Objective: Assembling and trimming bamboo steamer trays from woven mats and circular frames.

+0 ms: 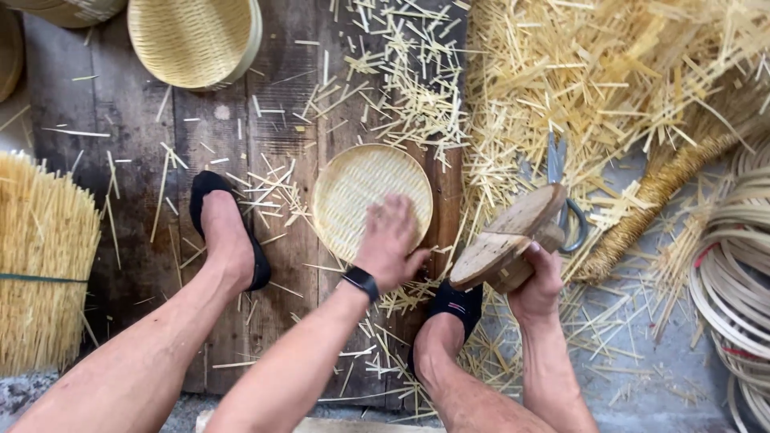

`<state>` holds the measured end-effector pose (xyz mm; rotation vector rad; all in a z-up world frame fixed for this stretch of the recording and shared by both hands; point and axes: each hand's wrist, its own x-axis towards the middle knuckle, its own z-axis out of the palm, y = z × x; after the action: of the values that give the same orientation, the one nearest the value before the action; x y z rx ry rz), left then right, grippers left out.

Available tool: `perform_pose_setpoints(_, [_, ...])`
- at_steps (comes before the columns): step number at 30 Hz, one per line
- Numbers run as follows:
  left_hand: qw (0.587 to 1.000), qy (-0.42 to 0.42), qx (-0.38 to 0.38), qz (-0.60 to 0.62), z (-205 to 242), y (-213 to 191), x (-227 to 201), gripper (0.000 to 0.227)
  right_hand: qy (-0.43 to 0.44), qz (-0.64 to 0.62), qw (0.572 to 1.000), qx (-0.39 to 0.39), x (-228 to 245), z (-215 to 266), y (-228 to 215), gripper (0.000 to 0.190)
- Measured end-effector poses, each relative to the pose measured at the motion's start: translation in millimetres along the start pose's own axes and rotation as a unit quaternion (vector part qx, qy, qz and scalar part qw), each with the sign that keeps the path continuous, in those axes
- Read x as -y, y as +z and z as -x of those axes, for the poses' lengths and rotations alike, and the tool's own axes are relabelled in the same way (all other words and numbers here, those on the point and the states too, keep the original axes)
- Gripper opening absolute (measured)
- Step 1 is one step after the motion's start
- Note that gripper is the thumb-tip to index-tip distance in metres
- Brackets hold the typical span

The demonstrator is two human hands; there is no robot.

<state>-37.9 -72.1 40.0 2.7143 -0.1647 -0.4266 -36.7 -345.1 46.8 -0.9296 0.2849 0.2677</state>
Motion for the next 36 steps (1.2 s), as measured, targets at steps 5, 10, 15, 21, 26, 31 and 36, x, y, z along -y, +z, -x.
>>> perform_pose_setpoints(5, [0.981,0.082,-0.094,-0.147,23.8,58.0,67.8,0.065,-0.011,0.041,0.998,-0.055,-10.3,2.7,-42.3,0.041])
perform_pose_setpoints(10, [0.964,0.116,-0.156,-0.182,-18.5,-74.7,169.3,0.029,-0.009,0.031,0.998,-0.049,-10.2,3.7,-39.2,0.044])
perform_pose_setpoints(15, [0.949,-0.044,-0.235,-0.205,-61.5,-141.6,279.6,0.029,-0.007,0.059,0.995,-0.079,-16.5,9.1,-68.5,0.050])
perform_pose_setpoints(21, [0.946,-0.044,-0.300,-0.113,-88.4,-129.4,333.3,0.035,0.024,0.146,0.975,-0.165,-24.1,-1.9,-119.9,0.057])
perform_pose_setpoints(26, [0.953,-0.078,-0.272,-0.109,-85.6,-127.8,323.3,0.041,0.044,0.192,0.963,-0.185,-33.3,-4.9,-143.3,0.059])
perform_pose_setpoints(31, [0.938,-0.101,-0.284,-0.168,-91.6,-126.0,318.2,0.039,0.034,0.155,0.976,-0.149,-35.6,-12.5,-104.3,0.057])
perform_pose_setpoints(36, [0.947,-0.157,-0.278,0.032,-71.0,-75.6,193.8,0.040,0.079,-0.047,0.994,0.065,-9.9,-14.4,31.8,0.065])
